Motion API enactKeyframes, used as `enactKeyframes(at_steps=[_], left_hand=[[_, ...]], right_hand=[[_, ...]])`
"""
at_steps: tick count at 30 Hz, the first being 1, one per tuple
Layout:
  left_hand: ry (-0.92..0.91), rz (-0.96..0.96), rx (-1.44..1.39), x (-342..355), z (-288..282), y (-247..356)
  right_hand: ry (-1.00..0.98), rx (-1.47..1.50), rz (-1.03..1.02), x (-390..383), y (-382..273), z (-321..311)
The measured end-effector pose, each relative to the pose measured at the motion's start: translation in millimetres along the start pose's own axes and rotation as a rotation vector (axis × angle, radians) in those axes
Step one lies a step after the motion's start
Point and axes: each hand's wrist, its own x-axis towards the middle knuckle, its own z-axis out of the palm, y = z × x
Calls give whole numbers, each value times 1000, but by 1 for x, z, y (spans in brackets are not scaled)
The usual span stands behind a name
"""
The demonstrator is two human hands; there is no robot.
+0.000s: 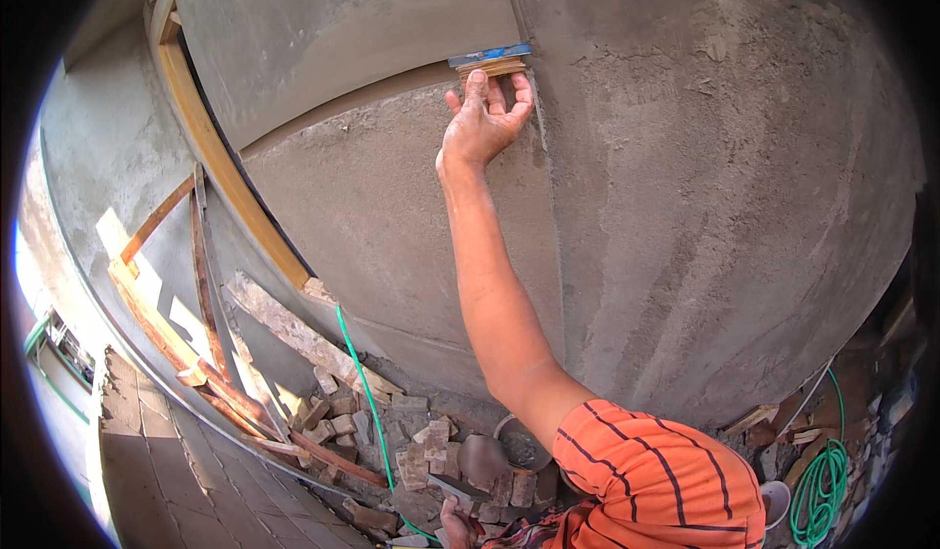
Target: The person smooths a curved concrete wall using a trowel and a brush. They apply and level the plaster, then use a brush to refine the surface and edges.
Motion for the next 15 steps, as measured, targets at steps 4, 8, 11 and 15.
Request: enactKeyframes(at_steps=[4, 8, 11, 15], left_hand=[[-10, -11, -8, 1, 3, 2], [-34, 55, -50, 18, -10, -9], [17, 75, -23, 18, 1, -7], [-2, 23, -19, 19, -7, -6]], right_hand=[[-53, 37, 165, -16, 8, 3], [-43, 38, 144, -23, 15, -2], [-35, 40, 73, -14, 2, -4], [-71, 36, 159, -14, 10, -2]])
